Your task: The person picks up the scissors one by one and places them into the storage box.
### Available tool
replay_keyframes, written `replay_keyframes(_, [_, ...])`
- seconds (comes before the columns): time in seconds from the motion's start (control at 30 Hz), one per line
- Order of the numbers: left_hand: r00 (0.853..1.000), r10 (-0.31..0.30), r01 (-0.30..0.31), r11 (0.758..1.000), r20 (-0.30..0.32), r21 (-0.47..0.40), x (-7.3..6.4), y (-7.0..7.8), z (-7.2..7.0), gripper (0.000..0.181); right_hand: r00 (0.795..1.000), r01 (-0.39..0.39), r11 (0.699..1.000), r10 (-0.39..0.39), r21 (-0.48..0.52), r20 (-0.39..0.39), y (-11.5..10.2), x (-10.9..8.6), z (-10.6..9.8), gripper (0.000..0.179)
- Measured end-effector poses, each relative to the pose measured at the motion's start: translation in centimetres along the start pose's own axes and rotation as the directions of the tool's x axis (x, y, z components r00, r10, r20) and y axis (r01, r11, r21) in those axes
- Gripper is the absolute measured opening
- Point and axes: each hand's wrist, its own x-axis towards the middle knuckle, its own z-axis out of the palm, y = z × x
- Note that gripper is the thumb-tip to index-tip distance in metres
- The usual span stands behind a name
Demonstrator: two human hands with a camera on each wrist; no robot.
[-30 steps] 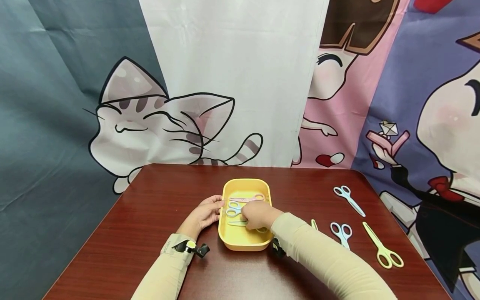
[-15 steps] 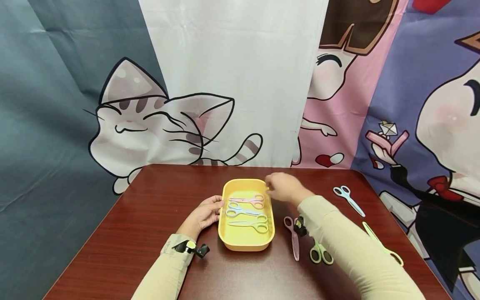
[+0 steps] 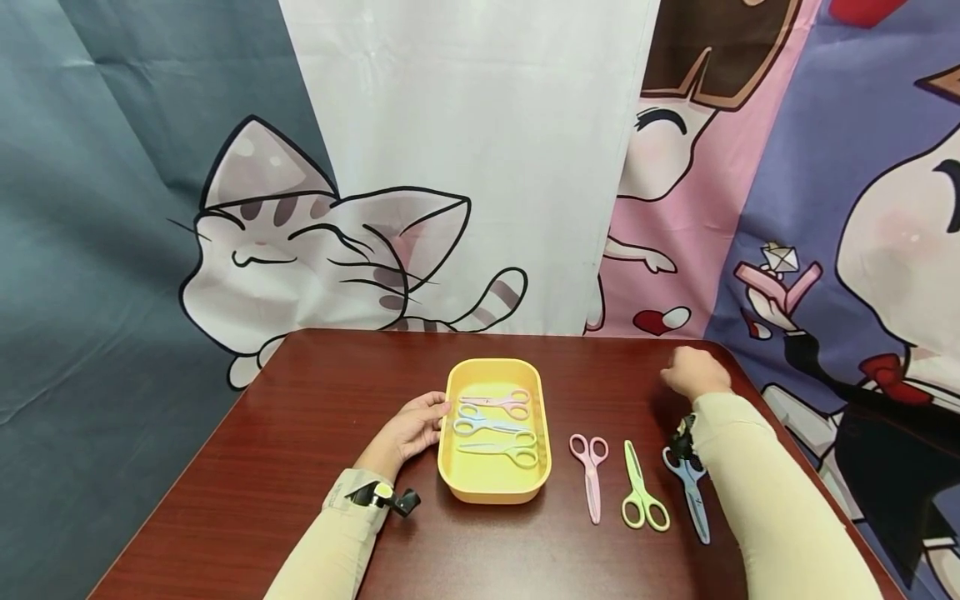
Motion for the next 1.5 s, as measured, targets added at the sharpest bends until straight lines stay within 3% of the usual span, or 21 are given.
replay_keyframes(0.2, [1.000,-0.002,0.002,1.000,0.001,0.008,-0.1,0.1,0.0,0.006,0.992,-0.118,0.993,0.118,0.016,0.042,4.2,-1.5,1.0,0.026])
replay_keyframes(0.37, [1.000,0.000,0.000,1.000,0.005,0.003,-0.1,0.2,0.1,0.007,0.988,-0.147,0.989,0.146,0.000,0.053,6.2,-1.9,2.1,0.030])
replay_keyframes(0.6, [1.000,-0.002,0.002,1.000,-0.001,0.010,0.0,0.1,0.0,0.008,0.990,-0.139,0.990,0.140,-0.024,0.030,6.6,-2.2,2.5,0.025])
replay_keyframes(0.8, [1.000,0.008,-0.008,1.000,0.001,0.007,0.0,0.1,0.0,0.008,0.994,-0.098,0.995,0.096,-0.022,-0.058,6.0,-1.9,3.1,0.022])
replay_keyframes(0.93, [1.000,0.006,-0.006,1.000,0.001,0.000,0.0,-0.1,-0.1,0.008,0.992,-0.024,1.000,0.025,0.012,-0.123,3.6,-1.2,3.1,0.021])
replay_keyframes(1.13, [1.000,0.004,-0.004,1.000,-0.009,0.002,0.0,-0.2,-0.1,0.007,0.969,0.166,0.986,-0.166,-0.016,-0.185,-3.5,-0.3,1.8,0.023])
replay_keyframes(1.3, [1.000,0.006,-0.006,1.000,-0.011,-0.002,0.0,-0.3,0.0,0.007,0.914,0.339,0.939,-0.343,-0.058,-0.215,-9.8,-0.8,1.9,0.015])
replay_keyframes(1.5, [1.000,0.003,-0.003,1.000,0.000,-0.009,0.2,-0.4,-0.1,0.007,0.819,0.534,0.840,-0.543,-0.101,-0.186,-16.7,-3.2,3.8,0.014])
